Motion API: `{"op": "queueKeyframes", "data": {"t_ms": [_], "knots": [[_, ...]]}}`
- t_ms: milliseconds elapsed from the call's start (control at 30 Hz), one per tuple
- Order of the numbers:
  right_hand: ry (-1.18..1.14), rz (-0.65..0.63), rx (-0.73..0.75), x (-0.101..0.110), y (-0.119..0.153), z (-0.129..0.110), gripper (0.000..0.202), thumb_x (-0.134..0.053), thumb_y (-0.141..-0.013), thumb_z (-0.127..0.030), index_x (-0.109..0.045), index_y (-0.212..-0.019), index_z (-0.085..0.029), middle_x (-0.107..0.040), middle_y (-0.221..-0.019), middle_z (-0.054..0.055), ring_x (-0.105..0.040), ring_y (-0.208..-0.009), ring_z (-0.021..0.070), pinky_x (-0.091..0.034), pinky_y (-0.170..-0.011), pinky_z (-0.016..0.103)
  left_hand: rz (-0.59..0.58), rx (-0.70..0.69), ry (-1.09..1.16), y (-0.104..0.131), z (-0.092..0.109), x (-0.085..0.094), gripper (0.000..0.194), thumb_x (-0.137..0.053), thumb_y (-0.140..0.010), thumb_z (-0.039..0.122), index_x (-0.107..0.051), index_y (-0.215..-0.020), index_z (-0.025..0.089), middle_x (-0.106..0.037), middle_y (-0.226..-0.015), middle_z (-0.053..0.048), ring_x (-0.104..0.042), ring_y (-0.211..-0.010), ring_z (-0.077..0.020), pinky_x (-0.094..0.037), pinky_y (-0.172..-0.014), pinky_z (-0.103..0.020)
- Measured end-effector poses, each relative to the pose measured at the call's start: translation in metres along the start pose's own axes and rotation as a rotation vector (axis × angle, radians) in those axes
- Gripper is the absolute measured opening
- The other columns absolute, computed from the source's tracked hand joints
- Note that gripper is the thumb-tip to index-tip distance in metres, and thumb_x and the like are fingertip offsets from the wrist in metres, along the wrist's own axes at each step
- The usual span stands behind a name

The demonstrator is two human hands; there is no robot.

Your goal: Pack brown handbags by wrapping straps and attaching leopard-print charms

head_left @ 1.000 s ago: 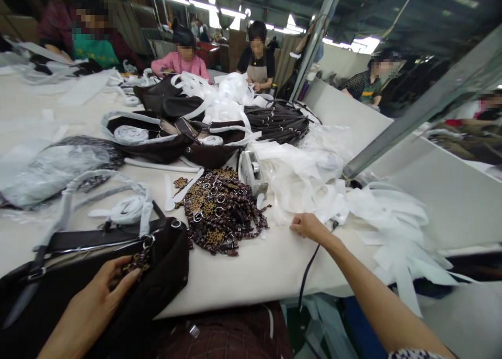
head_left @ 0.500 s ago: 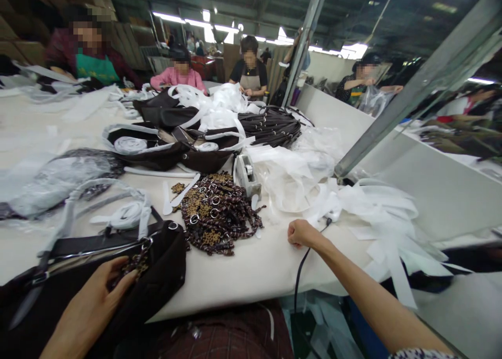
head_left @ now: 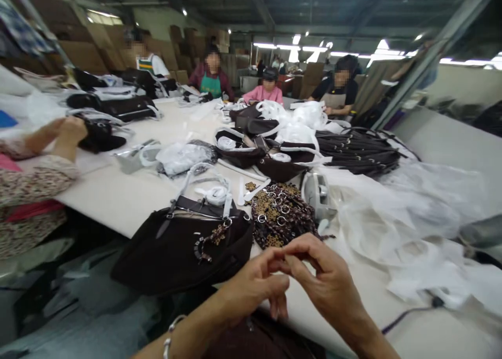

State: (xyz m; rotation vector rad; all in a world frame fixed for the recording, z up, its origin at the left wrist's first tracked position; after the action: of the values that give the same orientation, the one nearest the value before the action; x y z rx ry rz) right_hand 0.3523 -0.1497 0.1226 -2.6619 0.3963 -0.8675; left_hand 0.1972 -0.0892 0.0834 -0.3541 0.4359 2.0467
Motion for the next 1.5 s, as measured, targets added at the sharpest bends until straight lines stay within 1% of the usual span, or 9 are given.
{"op": "queueKeyframes", "data": {"t_ms": [100, 233, 367, 533, 633, 767, 900, 1033, 1500], "knots": [[-0.053, 0.150, 0.019, -0.010, -0.013, -0.011, 0.006, -0.062, -0.087, -0.025, -0.067, -0.087, -0.022, -0.065, -0.082, 0.004, -0.061, -0.073, 0.0147, -0.051, -0.065, 0.024, 0.010, 0.047, 0.010, 0.009, 0.000, 0.010, 0.038, -0.057, -0.090, 0.050, -0.058, -0.098, 0.013, -0.059, -0.062, 0.002, -0.040, -0.037, -0.0031, -0.026, -0.038, -0.016], [-0.076, 0.282, -0.216, 0.003, -0.019, 0.019, 0.017, -0.067, -0.083, -0.035, -0.068, -0.091, -0.020, -0.065, -0.071, 0.002, -0.059, -0.059, 0.0141, -0.049, -0.052, 0.023, 0.197, 0.072, -0.222, 0.041, 0.007, 0.055, 0.037, -0.050, -0.093, 0.048, -0.060, -0.087, 0.013, -0.061, -0.061, 0.002, -0.034, -0.037, -0.0029, -0.019, -0.037, -0.018], [0.149, 0.153, -0.186, 0.002, -0.022, 0.029, 0.020, -0.068, -0.081, -0.038, -0.071, -0.092, -0.022, -0.070, -0.084, 0.006, -0.062, -0.065, 0.0163, -0.053, -0.054, 0.025, 0.330, 0.105, -0.556, 0.062, 0.015, 0.086, 0.035, -0.044, -0.096, 0.043, -0.064, -0.088, 0.015, -0.065, -0.064, 0.001, -0.042, -0.044, -0.0061, -0.029, -0.045, -0.018], [0.119, -0.056, 0.074, -0.054, -0.026, -0.006, 0.020, -0.059, -0.091, -0.026, -0.070, -0.107, -0.024, -0.069, -0.116, 0.008, -0.069, -0.091, 0.0190, -0.058, -0.070, 0.028, 0.352, 0.065, -0.857, 0.058, 0.027, 0.091, 0.031, -0.043, -0.097, 0.035, -0.066, -0.083, 0.019, -0.068, -0.067, 0.003, -0.054, -0.055, -0.0086, -0.037, -0.057, -0.019], [0.046, -0.269, 0.117, -0.093, -0.031, -0.012, 0.019, -0.060, -0.090, -0.018, -0.072, -0.104, -0.022, -0.074, -0.100, 0.005, -0.070, -0.088, 0.0189, -0.056, -0.077, 0.029, 0.322, 0.075, -0.790, 0.054, 0.033, 0.094, 0.037, -0.040, -0.098, 0.042, -0.063, -0.082, 0.018, -0.068, -0.071, 0.003, -0.051, -0.045, -0.0070, -0.037, -0.049, -0.019], [0.032, -0.323, -0.013, -0.113, -0.041, 0.002, 0.011, -0.067, -0.086, -0.017, -0.074, -0.079, -0.022, -0.069, -0.073, -0.001, -0.064, -0.068, 0.0140, -0.047, -0.064, 0.025, 0.285, 0.096, -0.704, 0.053, 0.037, 0.114, 0.034, -0.044, -0.095, 0.043, -0.061, -0.081, 0.018, -0.068, -0.070, 0.002, -0.053, -0.044, -0.0084, -0.038, -0.045, -0.020], [0.026, -0.253, -0.055, -0.118, -0.049, 0.016, 0.014, -0.065, -0.089, -0.020, -0.072, -0.077, -0.022, -0.066, -0.072, -0.001, -0.061, -0.068, 0.0130, -0.044, -0.064, 0.024, 0.469, -0.010, -0.896, 0.041, 0.024, 0.149, 0.021, -0.053, -0.091, 0.036, -0.065, -0.094, 0.019, -0.070, -0.089, -0.002, -0.064, -0.077, -0.0161, -0.049, -0.071, -0.026], [0.207, -0.112, 0.074, -0.133, -0.050, 0.031, 0.016, -0.064, -0.089, -0.020, -0.068, -0.074, -0.020, -0.065, -0.073, 0.000, -0.059, -0.072, 0.0161, -0.041, -0.071, 0.029, 0.575, -0.025, -1.193, 0.018, 0.000, 0.175, 0.030, -0.062, -0.085, 0.029, -0.064, -0.113, 0.019, -0.065, -0.114, -0.009, -0.057, -0.112, -0.0260, -0.043, -0.099, -0.038], [0.334, -0.141, 0.233, -0.163, -0.057, 0.054, 0.018, -0.062, -0.091, -0.017, -0.068, -0.074, -0.020, -0.061, -0.071, 0.001, -0.054, -0.072, 0.0164, -0.035, -0.073, 0.033, 0.658, 0.026, -1.332, 0.012, -0.015, 0.173, 0.012, -0.064, -0.081, 0.024, -0.053, -0.086, 0.024, -0.055, -0.091, 0.002, -0.057, -0.083, -0.0167, -0.040, -0.070, -0.027]]}}
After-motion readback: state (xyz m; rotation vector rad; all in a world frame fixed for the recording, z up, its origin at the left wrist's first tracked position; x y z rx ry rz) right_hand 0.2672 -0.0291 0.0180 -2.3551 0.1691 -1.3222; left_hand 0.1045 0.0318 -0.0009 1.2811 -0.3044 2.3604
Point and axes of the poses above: each hand's wrist, its own y-axis away from the middle knuckle, its own x-axis out of the back of the hand, z = x × y, the point moved 1 cm from there along -y, towards the middle knuckle
